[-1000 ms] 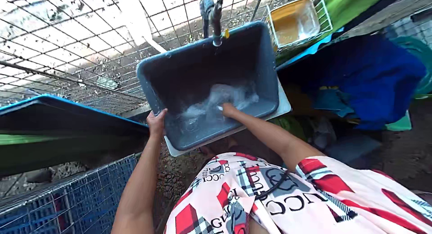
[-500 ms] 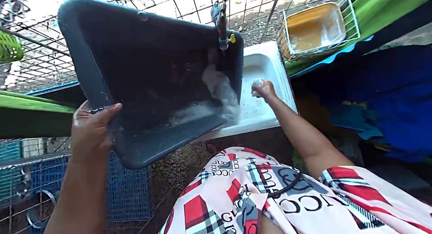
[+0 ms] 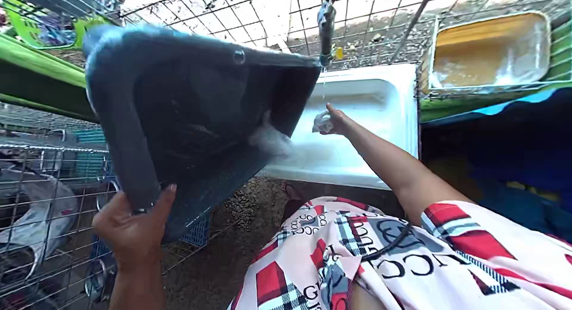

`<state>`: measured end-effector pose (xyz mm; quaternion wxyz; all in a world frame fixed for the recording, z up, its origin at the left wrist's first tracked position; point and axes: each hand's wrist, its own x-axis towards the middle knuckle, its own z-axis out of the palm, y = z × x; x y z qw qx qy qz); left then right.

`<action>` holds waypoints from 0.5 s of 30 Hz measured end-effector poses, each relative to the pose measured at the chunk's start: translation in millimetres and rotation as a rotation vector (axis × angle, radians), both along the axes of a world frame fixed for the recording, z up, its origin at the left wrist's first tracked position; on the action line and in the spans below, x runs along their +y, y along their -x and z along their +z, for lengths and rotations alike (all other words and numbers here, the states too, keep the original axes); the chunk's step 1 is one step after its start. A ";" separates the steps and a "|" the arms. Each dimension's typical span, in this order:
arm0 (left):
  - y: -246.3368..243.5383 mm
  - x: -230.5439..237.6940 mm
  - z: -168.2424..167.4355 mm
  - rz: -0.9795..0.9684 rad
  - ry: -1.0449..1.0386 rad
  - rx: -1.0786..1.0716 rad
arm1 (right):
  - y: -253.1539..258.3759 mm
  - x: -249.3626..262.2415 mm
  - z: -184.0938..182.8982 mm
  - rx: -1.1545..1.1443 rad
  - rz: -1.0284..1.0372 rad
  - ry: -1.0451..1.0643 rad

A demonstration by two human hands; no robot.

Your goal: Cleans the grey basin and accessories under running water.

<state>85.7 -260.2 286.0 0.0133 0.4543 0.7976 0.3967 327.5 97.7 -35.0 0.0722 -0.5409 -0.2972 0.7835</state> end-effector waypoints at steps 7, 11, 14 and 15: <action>-6.5 -80.3 -52.5 0.009 -0.112 0.610 | 29.2 -1.9 1.3 0.322 0.152 0.272; 74.3 -187.2 -104.2 -0.040 -0.115 0.529 | 7.9 -16.0 38.1 0.294 0.052 0.174; 134.7 -204.1 -122.9 0.206 0.022 -0.209 | -26.6 -48.9 108.7 0.116 0.046 -0.102; 153.1 -190.3 -124.3 0.126 0.096 -0.366 | -52.0 -60.0 90.9 0.270 0.084 -0.380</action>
